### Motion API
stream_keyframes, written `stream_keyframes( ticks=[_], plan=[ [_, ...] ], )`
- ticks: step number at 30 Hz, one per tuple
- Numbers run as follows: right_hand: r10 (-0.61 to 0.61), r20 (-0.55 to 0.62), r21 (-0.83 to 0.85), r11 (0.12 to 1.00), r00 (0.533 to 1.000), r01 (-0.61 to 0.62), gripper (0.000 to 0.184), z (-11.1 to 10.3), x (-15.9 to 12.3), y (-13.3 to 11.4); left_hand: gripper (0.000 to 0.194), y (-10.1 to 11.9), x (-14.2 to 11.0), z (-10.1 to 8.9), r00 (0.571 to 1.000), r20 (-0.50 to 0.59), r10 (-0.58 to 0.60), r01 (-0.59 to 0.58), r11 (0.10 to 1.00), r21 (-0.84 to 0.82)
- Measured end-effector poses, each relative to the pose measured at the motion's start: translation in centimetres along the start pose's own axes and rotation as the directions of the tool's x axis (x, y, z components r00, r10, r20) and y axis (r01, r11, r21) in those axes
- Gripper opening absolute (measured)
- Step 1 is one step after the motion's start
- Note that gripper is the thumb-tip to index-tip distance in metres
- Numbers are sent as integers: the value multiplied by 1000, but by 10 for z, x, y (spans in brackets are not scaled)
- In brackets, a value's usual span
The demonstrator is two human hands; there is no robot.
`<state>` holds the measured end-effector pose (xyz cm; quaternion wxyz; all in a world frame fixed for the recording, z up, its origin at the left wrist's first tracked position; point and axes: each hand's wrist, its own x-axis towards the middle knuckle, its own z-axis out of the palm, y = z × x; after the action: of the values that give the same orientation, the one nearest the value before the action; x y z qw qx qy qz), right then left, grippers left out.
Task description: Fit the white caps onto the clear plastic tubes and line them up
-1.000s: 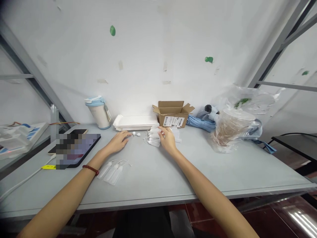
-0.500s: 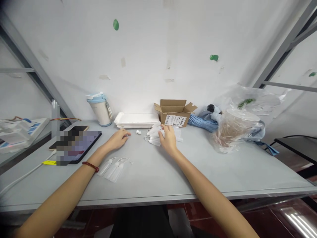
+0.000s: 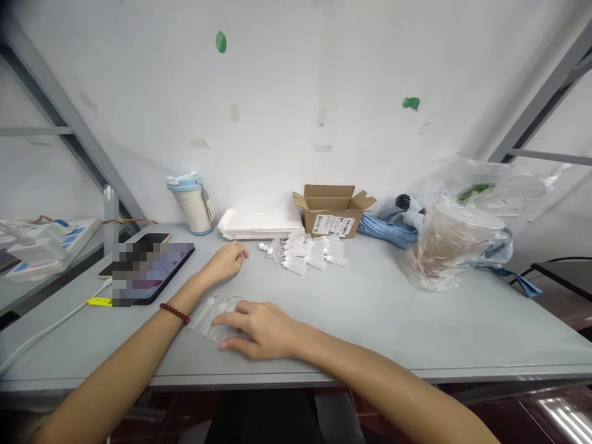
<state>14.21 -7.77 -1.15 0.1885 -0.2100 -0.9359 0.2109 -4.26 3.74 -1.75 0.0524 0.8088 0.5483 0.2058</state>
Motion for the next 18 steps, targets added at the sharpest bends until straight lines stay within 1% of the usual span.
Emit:
stream_keyframes(
  ticks=[3, 8, 12, 16, 18],
  plan=[
    [-23, 34, -102, 994, 999, 27, 39, 0, -1, 0, 29, 3, -1, -1, 1000, -2, -7, 7, 1000, -23],
    [-40, 42, -142, 989, 998, 45, 35, -2, 1, 3, 25, 6, -2, -5, 1000, 5, -23, 23, 997, -71],
    [-47, 38, -219, 974, 998, 54, 35, -3, 0, 5, 23, 10, -1, -9, 999, 20, -47, 49, 990, -131],
    [-3, 8, -292, 956, 1000, 5, 34, -9, -2, 14, 20, 14, 0, -13, 996, 25, -85, 88, 976, -199],
    [42, -2, -294, 955, 999, -41, 33, -13, -2, 18, 17, 15, 0, -14, 994, 18, -112, 113, 951, -286]
  ],
)
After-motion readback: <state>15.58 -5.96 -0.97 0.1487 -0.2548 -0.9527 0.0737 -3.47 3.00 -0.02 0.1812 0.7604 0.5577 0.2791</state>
